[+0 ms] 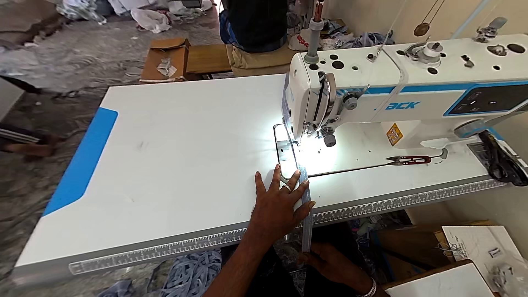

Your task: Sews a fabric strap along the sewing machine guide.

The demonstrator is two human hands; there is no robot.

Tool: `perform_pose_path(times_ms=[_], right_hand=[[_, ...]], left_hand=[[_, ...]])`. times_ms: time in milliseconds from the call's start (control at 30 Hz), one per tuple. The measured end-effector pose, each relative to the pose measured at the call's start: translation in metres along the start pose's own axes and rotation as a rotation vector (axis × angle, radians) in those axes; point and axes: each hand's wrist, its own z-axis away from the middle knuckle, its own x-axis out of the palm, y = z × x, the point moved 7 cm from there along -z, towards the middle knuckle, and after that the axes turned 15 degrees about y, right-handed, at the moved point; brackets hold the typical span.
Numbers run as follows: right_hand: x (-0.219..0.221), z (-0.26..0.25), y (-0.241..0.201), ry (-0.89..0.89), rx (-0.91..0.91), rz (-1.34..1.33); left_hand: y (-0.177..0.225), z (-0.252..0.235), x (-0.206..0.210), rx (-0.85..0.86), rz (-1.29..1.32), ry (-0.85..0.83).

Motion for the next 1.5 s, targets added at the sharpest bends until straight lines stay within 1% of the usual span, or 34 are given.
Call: perform_pose_path(times_ms=[1233,1300,1367,1500], right_hand=[[0.001,-0.001,0.001,-0.019,0.001,0.013],[-0.001,-0.001,-0.001,-0.004,-0.033,-0.002],[-0.004,-0.001,-0.006,0.051,-0.1,-0.032],[-0.013,0.0,-0.01,0.146,-0.176,-0.032]], left_hand=[[0.0,0.0,-0.001,0.005,0.006,-0.002],[0.001,0.0,-0.002,0.006,0.008,0.0],[0.001,0.0,-0.002,0.004,0.012,-0.003],[0.001,0.001,-0.001,0.008,0.006,-0.007]])
